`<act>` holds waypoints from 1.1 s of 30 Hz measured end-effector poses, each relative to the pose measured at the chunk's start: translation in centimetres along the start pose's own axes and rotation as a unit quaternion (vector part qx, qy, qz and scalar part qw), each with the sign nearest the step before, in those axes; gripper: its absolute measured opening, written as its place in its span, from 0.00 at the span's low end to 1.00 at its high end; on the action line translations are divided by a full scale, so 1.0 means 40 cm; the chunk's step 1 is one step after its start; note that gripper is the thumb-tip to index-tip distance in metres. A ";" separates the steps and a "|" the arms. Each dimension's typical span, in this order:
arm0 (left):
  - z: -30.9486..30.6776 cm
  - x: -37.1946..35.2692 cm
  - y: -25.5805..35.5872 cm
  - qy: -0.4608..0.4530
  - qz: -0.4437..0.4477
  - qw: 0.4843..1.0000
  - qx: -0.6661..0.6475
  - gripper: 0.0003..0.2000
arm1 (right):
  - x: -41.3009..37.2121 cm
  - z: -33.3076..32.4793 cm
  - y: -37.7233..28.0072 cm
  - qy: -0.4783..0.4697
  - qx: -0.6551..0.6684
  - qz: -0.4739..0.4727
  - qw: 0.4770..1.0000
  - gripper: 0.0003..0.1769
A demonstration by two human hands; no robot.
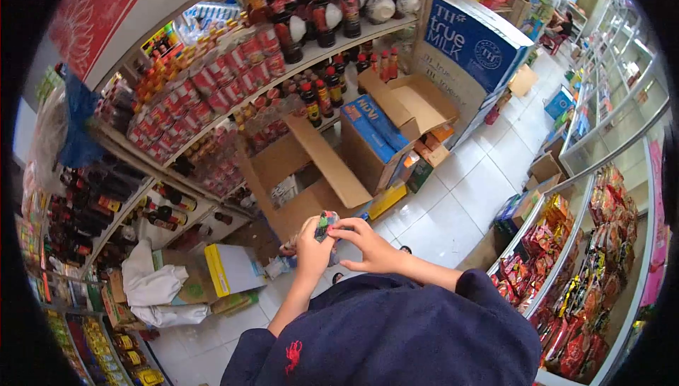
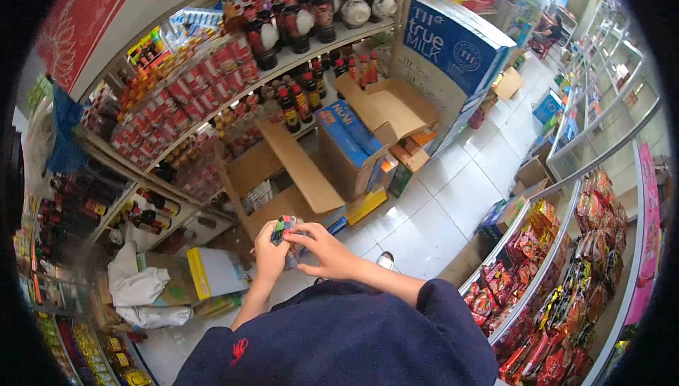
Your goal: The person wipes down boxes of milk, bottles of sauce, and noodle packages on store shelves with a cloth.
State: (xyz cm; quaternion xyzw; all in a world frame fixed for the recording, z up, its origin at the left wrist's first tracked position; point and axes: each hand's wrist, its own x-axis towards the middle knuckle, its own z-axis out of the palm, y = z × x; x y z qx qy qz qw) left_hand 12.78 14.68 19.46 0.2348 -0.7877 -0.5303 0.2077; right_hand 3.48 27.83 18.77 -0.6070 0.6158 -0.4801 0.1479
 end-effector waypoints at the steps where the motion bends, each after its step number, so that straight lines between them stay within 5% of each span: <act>1: 0.034 0.015 0.019 -0.005 0.005 1.000 -0.003 0.12 | -0.020 -0.023 0.009 0.031 -0.039 0.003 0.999 0.34; 6: 0.254 0.069 0.129 -0.043 0.012 0.992 -0.119 0.11 | -0.142 -0.162 0.091 0.137 -0.022 0.045 0.989 0.46; 10: 0.421 0.104 0.217 -0.109 0.041 0.981 -0.155 0.11 | -0.226 -0.281 0.173 0.269 -0.002 0.098 0.958 0.45; 11: 0.458 0.116 0.236 -0.113 0.086 0.983 -0.116 0.11 | -0.248 -0.314 0.183 0.297 0.010 0.120 0.947 0.36; 15: 0.605 0.182 0.282 -0.165 0.109 0.969 -0.151 0.10 | -0.329 -0.474 0.218 0.321 -0.006 0.171 0.931 0.18; 26: 0.936 0.367 0.352 -0.284 -0.018 0.912 -0.295 0.08 | -0.583 -0.768 0.359 0.327 -0.018 0.322 0.888 0.15; 28: 0.982 0.405 0.369 -0.300 -0.016 0.896 -0.327 0.09 | -0.555 -0.834 0.381 0.363 -0.073 0.239 0.898 0.19; 30: 1.035 0.457 0.379 -0.312 0.021 0.894 -0.322 0.09 | -0.520 -0.908 0.373 0.414 0.146 0.335 0.834 0.23; 33: 1.116 0.559 0.391 -0.347 0.055 0.885 -0.306 0.10 | -0.523 -1.018 0.449 0.313 0.136 0.350 0.872 0.25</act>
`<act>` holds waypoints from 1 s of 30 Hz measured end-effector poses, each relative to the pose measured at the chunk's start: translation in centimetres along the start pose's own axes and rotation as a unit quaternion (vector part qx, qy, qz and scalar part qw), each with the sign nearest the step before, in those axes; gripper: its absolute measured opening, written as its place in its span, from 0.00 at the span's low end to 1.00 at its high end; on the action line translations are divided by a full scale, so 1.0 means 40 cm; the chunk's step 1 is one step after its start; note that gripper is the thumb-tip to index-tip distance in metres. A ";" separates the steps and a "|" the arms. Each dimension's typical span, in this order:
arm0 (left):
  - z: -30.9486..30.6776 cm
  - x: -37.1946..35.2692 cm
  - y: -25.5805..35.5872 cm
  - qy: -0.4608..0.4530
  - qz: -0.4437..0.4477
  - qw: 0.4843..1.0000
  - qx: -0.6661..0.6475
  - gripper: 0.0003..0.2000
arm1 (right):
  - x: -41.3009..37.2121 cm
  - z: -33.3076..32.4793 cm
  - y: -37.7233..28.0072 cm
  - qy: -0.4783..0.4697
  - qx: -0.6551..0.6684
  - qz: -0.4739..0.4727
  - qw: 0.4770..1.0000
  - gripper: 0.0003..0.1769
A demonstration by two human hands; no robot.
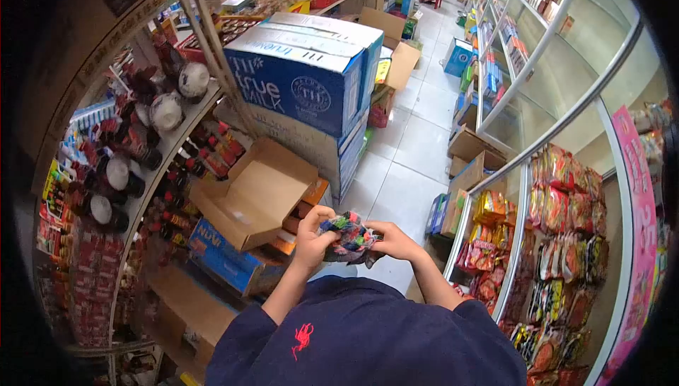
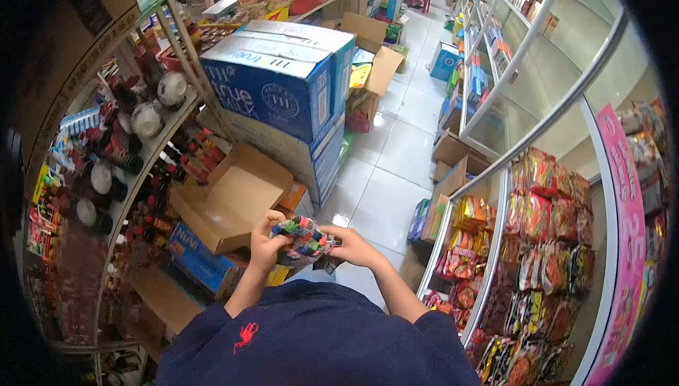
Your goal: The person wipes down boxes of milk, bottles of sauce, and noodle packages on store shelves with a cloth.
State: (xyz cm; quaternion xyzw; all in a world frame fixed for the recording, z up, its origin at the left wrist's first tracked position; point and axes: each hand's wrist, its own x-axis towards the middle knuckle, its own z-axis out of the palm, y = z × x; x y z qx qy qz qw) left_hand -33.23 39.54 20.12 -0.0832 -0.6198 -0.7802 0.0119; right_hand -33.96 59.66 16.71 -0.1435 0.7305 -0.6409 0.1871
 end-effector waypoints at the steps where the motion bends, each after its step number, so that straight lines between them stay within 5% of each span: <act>1: 0.001 0.053 0.003 -0.024 -0.008 1.000 0.004 0.11 | 0.036 -0.034 0.004 -0.058 -0.038 0.004 0.998 0.25; 7: -0.037 0.312 -0.013 -0.024 -0.004 0.995 0.095 0.07 | 0.216 -0.240 -0.009 0.110 -0.106 -0.125 0.980 0.18; 10: -0.055 0.387 -0.049 -0.195 -0.022 0.913 0.357 0.09 | 0.313 -0.318 -0.026 0.132 -0.102 -0.128 0.978 0.25; 14: -0.027 0.428 -0.049 -0.313 -0.069 0.847 0.424 0.16 | 0.418 -0.372 -0.055 0.215 -0.045 -0.156 0.963 0.22; 17: -0.033 0.485 -0.056 -0.223 -0.002 0.911 0.347 0.13 | 0.501 -0.427 -0.078 0.233 0.030 -0.148 0.961 0.19; 19: -0.024 0.533 -0.013 -0.117 0.097 0.893 0.424 0.11 | 0.575 -0.461 -0.091 0.232 0.079 -0.138 0.960 0.18; 22: -0.012 0.625 0.026 0.021 0.175 0.911 0.373 0.09 | 0.695 -0.482 -0.119 0.269 -0.051 -0.263 0.925 0.15; 26: 0.018 0.792 0.053 0.112 0.266 0.834 0.471 0.10 | 0.779 -0.433 -0.111 0.207 -0.018 -0.297 0.932 0.08; 27: 0.030 0.824 0.050 0.117 0.276 0.819 0.489 0.11 | 0.802 -0.430 -0.060 0.217 -0.093 -0.353 0.906 0.11; 30: 0.014 0.879 -0.030 0.106 0.215 0.747 0.620 0.16 | 0.818 -0.400 0.077 0.205 -0.151 -0.340 0.905 0.15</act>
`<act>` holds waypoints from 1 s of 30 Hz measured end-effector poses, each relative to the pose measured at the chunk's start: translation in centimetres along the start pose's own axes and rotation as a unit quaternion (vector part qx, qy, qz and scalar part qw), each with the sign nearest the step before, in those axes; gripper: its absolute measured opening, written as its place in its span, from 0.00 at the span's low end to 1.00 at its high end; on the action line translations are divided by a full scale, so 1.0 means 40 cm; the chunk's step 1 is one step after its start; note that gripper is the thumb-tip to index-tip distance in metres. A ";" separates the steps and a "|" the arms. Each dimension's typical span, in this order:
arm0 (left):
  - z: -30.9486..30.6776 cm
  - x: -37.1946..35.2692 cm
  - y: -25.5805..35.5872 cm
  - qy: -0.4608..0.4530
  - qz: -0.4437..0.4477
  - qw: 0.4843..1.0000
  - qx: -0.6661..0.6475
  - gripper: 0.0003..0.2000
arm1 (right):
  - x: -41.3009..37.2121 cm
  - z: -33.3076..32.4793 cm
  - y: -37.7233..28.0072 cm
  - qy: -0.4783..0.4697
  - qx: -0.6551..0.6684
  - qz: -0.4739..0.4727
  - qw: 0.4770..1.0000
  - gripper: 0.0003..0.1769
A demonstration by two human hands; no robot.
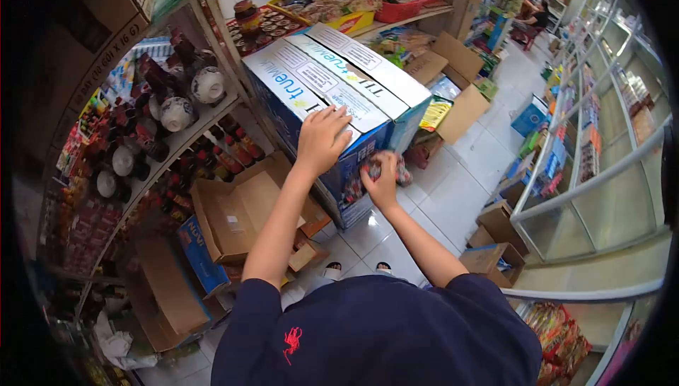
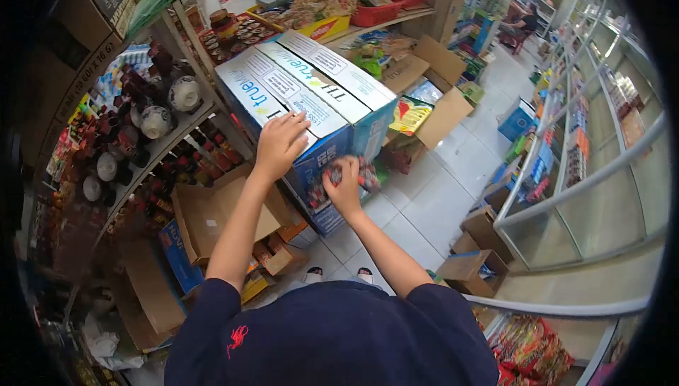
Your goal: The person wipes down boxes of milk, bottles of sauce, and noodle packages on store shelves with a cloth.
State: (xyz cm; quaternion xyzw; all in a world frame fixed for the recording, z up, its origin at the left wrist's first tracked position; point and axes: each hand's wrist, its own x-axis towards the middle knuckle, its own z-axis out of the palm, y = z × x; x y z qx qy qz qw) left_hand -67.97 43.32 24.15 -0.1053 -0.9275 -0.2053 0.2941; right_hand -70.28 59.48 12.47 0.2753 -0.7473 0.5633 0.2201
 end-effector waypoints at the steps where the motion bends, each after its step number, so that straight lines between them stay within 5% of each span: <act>1: -0.004 0.003 0.003 -0.002 -0.004 1.000 0.010 0.16 | -0.039 0.010 0.040 -0.027 -0.009 0.016 0.999 0.15; 3: -0.010 0.004 0.015 -0.032 -0.039 0.999 -0.019 0.16 | -0.055 -0.003 0.049 -0.046 0.028 0.038 0.998 0.15; 5: -0.010 0.006 0.016 -0.036 -0.054 0.998 -0.016 0.15 | -0.005 -0.024 0.039 -0.015 0.005 -0.056 0.998 0.15; 9: -0.008 0.008 0.022 -0.047 -0.073 0.996 -0.026 0.16 | 0.150 -0.083 -0.094 0.095 0.061 -0.088 0.990 0.19; 15: -0.009 0.006 0.024 -0.020 -0.060 0.998 -0.030 0.14 | 0.092 -0.058 -0.033 0.054 0.085 -0.095 0.990 0.18; 20: -0.004 -0.002 0.026 -0.011 -0.069 0.997 -0.039 0.14 | -0.040 -0.027 0.100 -0.031 0.050 0.005 0.998 0.15; 27: 0.000 -0.009 0.023 0.014 -0.073 0.996 -0.051 0.14 | 0.150 -0.091 -0.108 0.030 0.096 -0.114 0.988 0.16; 30: 0.001 -0.010 0.021 0.022 -0.068 0.996 -0.057 0.14 | 0.132 -0.063 -0.112 0.051 0.097 -0.086 0.990 0.17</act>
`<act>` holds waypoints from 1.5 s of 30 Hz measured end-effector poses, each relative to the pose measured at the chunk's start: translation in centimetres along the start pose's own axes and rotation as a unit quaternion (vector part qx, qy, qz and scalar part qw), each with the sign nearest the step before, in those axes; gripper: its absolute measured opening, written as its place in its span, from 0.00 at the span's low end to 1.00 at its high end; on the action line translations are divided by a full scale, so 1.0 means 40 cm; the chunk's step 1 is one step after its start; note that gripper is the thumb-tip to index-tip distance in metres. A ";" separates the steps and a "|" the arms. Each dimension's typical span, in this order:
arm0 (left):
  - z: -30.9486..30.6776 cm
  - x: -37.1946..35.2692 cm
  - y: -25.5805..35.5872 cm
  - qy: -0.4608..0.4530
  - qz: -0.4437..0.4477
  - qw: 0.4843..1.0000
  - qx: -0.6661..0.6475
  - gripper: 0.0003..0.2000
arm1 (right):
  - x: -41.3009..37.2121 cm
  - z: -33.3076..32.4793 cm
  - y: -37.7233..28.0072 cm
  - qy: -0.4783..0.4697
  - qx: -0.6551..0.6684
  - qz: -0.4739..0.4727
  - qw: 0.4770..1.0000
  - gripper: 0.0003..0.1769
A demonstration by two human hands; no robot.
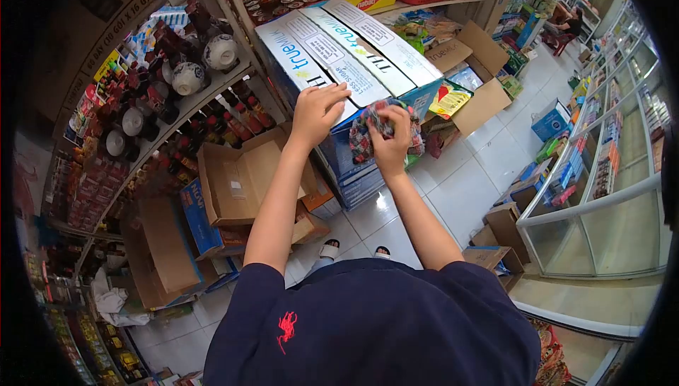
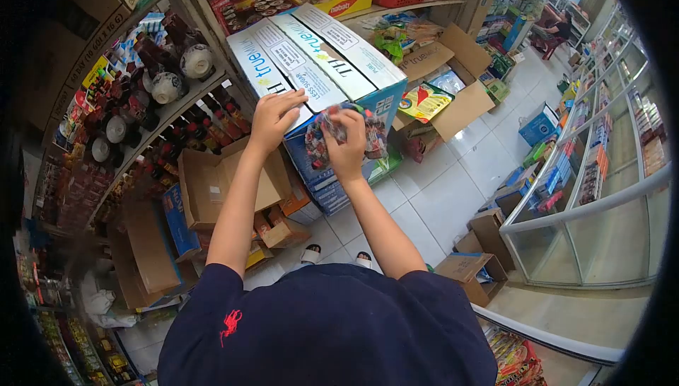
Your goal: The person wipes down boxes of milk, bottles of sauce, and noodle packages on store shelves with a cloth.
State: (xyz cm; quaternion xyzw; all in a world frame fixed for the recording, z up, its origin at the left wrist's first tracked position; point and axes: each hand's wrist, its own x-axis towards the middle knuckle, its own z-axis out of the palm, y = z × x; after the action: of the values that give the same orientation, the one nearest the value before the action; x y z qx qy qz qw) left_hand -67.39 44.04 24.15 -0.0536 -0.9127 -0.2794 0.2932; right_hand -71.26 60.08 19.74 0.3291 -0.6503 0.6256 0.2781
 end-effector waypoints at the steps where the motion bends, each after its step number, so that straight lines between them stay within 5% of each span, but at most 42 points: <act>1: 0.001 0.000 -0.001 0.001 0.004 1.000 -0.005 0.14 | -0.029 0.007 0.017 0.017 -0.006 0.016 1.000 0.17; 3: 0.002 -0.001 -0.005 0.006 0.004 1.000 0.000 0.14 | -0.118 0.019 0.084 0.006 -0.026 0.011 1.000 0.16; 5: 0.001 -0.004 -0.005 0.006 0.011 1.000 0.002 0.14 | -0.205 0.012 0.152 -0.062 -0.088 0.128 0.986 0.15; 9: 0.007 -0.005 -0.013 0.011 0.010 1.000 -0.003 0.13 | -0.116 0.010 0.081 -0.030 -0.046 0.138 0.989 0.12; 14: 0.011 -0.004 -0.012 0.029 0.014 0.999 -0.003 0.13 | 0.047 0.017 -0.032 0.043 0.006 0.046 0.998 0.13; 19: 0.007 -0.005 -0.003 0.046 0.012 0.999 -0.020 0.12 | -0.077 0.037 0.076 0.061 -0.039 0.008 0.997 0.14; 24: 0.011 -0.007 -0.006 0.065 0.028 0.997 -0.013 0.12 | -0.229 0.021 0.182 -0.017 -0.069 0.202 0.977 0.13; 31: 0.014 -0.007 -0.008 0.052 0.012 0.998 -0.029 0.12 | 0.032 0.003 0.002 0.022 -0.021 0.039 0.999 0.11; 35: 0.010 -0.004 -0.004 0.059 0.008 0.998 -0.024 0.12 | -0.080 0.025 0.093 0.018 -0.063 0.008 0.998 0.15; 40: 0.012 -0.012 -0.006 0.059 0.014 0.998 -0.020 0.12 | -0.211 0.013 0.175 -0.090 -0.105 0.076 0.987 0.13; 45: 0.011 -0.012 -0.007 0.063 0.014 0.998 -0.022 0.12 | 0.001 0.011 0.017 -0.025 -0.038 0.043 0.998 0.12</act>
State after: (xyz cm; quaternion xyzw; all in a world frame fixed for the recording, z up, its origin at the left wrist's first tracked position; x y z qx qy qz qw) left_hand -67.31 44.09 23.46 -0.0548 -0.8852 -0.2986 0.3524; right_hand -71.79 59.63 19.32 0.3058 -0.6940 0.6033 0.2466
